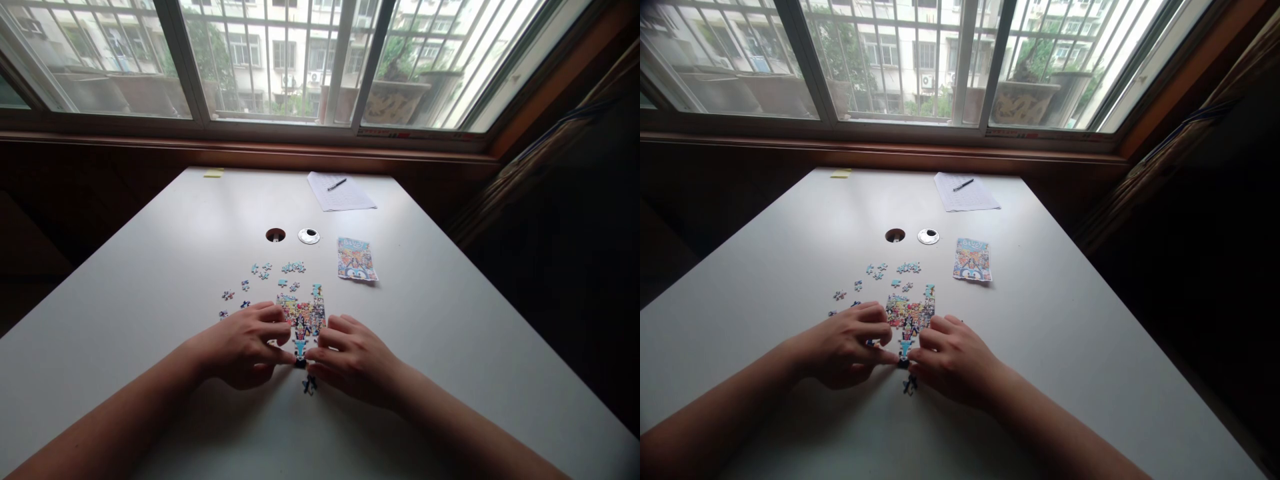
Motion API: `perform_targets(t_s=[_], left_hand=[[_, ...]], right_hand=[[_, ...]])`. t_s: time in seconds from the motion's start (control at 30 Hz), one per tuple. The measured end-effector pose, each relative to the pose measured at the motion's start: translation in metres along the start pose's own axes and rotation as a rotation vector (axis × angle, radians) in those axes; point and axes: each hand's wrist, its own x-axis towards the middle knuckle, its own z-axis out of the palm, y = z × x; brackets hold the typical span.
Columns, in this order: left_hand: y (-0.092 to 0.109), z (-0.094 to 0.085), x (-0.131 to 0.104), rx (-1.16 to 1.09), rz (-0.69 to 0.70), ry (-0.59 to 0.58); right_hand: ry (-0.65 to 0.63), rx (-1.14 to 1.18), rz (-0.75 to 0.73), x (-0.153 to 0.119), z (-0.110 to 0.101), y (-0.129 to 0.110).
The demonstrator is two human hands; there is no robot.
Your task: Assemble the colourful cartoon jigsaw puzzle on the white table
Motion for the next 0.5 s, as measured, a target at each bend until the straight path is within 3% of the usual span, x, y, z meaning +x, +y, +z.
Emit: perform_targets(t_s=[0.5], left_hand=[[-0.007,0.013,-0.004,0.119,-0.03,0.066]], right_hand=[[0.049,-0.057,0.045,0.004,0.006,-0.006]])
